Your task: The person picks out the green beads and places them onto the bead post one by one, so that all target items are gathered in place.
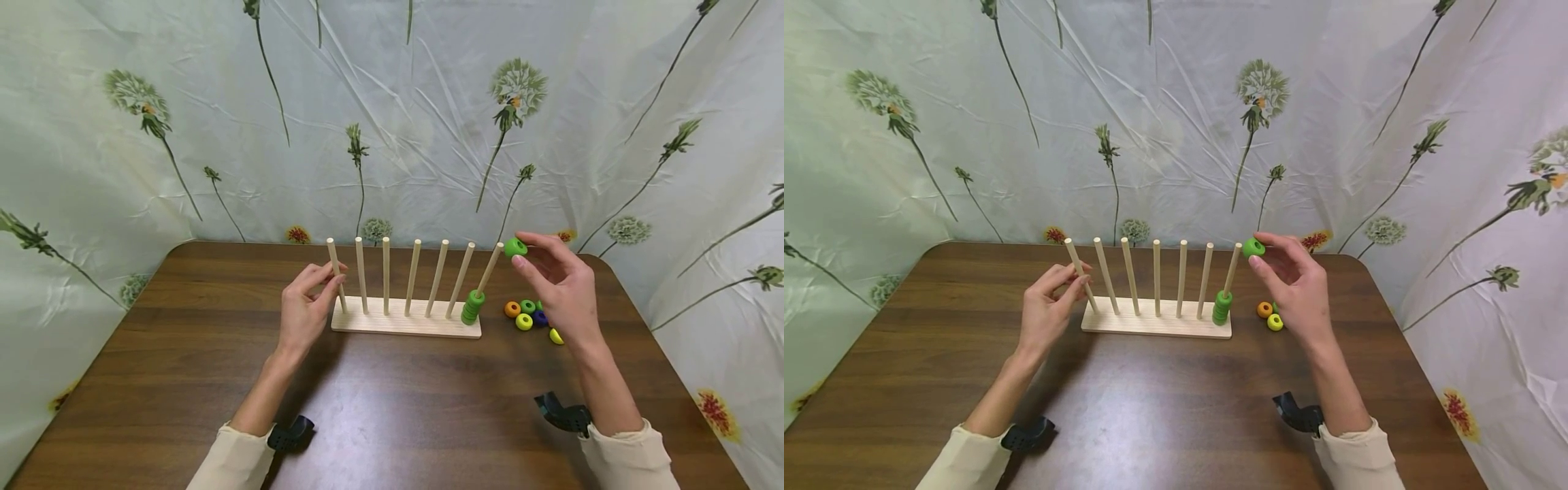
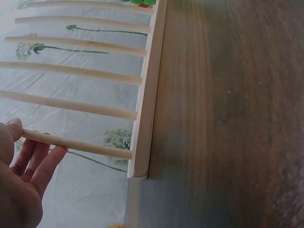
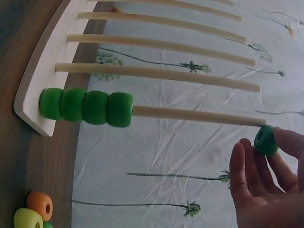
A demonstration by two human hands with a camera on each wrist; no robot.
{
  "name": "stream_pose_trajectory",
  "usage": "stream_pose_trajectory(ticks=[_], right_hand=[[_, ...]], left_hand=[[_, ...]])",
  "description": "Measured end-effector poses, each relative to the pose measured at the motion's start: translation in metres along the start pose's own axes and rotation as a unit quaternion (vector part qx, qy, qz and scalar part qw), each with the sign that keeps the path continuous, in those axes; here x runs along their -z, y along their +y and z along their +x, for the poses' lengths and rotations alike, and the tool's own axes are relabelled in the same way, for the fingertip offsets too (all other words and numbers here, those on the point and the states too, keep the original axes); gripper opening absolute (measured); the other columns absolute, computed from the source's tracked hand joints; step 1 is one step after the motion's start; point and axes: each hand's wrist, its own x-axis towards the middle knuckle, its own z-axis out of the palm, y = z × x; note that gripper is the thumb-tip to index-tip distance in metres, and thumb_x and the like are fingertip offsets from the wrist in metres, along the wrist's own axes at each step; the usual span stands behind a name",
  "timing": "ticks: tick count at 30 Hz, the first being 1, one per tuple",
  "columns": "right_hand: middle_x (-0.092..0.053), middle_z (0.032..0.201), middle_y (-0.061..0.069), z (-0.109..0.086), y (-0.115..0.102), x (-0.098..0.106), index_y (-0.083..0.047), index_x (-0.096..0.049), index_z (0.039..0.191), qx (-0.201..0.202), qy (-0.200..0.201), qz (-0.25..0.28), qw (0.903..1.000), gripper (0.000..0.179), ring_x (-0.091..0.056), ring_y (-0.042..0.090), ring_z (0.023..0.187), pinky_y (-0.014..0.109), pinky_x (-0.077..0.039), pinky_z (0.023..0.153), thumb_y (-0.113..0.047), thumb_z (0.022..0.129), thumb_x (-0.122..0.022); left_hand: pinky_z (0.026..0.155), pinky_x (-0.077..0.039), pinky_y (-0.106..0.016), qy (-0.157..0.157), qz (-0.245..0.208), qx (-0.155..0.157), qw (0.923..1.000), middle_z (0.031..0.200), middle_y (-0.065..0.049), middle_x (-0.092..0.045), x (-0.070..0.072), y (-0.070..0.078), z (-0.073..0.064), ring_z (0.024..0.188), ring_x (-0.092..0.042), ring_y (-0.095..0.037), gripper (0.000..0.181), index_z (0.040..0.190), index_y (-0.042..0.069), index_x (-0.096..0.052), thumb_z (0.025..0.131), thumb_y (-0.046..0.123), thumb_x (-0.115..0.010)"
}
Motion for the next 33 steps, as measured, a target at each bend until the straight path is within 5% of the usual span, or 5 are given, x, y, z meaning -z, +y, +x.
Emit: stream_pose_trajectory(ticks=[7,21,33], right_hand=[[-0.067,0.12,-0.003,0.002,-0.001,-0.001,0.005,-0.064,0.134,0.023,0.007,0.047,0.9986,0.036,-0.071,0.007,0.095,0.013,-0.06,0.09,0.001,0.098,-0.068],[-0.063,0.12,-0.012,0.005,-0.002,-0.013,-0.004,-0.065,0.137,0.018,-0.016,-0.026,0.9994,0.039,-0.067,0.003,0.111,0.012,-0.057,0.095,-0.003,0.098,-0.071],[-0.067,0.123,-0.006,0.008,-0.005,-0.009,-0.007,-0.058,0.143,0.007,-0.027,-0.03,0.9992,0.049,-0.066,0.004,0.112,0.01,-0.056,0.089,-0.001,0.096,-0.071]], left_hand=[[0.069,-0.064,-0.019,-0.005,-0.007,-0.002,1.0,0.094,-0.016,-0.067,-0.003,0.001,0.0,0.089,-0.07,-0.007,0.02,0.114,0.001,-0.079,0.095,0.002,-0.074],[0.07,-0.065,-0.02,-0.001,-0.004,0.009,0.9999,0.094,-0.015,-0.067,-0.001,0.0,-0.001,0.089,-0.071,-0.006,0.018,0.113,0.002,-0.079,0.096,0.002,-0.073],[0.069,-0.066,-0.026,-0.009,-0.007,0.006,0.9999,0.097,-0.016,-0.069,0.002,0.001,0.001,0.088,-0.07,-0.005,0.02,0.114,0.001,-0.079,0.095,0.002,-0.074]])
